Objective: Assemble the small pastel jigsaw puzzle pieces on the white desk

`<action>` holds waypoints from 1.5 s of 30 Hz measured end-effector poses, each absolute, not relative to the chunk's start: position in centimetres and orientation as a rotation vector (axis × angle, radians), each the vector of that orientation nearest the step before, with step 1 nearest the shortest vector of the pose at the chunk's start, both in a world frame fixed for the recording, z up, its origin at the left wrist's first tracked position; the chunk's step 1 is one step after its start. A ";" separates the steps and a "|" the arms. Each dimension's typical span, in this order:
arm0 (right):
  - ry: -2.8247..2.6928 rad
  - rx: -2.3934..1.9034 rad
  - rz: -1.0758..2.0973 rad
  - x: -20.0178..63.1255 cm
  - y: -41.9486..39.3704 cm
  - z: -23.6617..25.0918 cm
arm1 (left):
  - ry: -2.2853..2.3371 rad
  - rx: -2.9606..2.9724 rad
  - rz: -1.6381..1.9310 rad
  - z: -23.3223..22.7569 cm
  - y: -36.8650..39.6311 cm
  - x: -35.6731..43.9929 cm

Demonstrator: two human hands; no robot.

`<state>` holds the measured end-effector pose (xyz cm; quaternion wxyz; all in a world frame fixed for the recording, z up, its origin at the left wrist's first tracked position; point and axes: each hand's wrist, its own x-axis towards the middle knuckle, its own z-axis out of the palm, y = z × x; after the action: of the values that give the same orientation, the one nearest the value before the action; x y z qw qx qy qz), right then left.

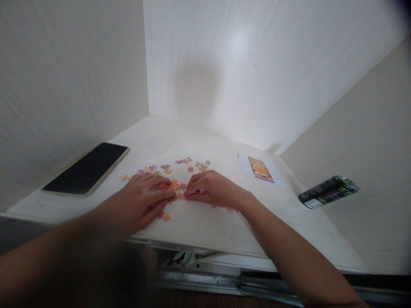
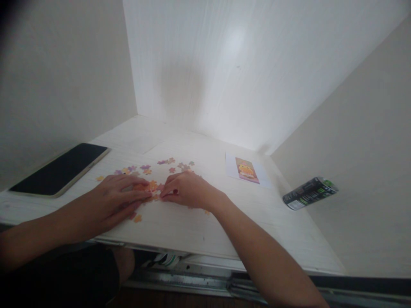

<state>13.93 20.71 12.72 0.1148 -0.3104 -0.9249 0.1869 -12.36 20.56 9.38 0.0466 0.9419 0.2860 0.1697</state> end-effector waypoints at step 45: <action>-2.230 -1.239 0.223 15.9 23.6 10.7 | 0.991 2.774 0.831 8.4 20.8 -12.9</action>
<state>15.86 23.60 10.68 0.2864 -0.4635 -0.8344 0.0834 -12.87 20.77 8.42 0.0402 0.9056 0.3235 0.2714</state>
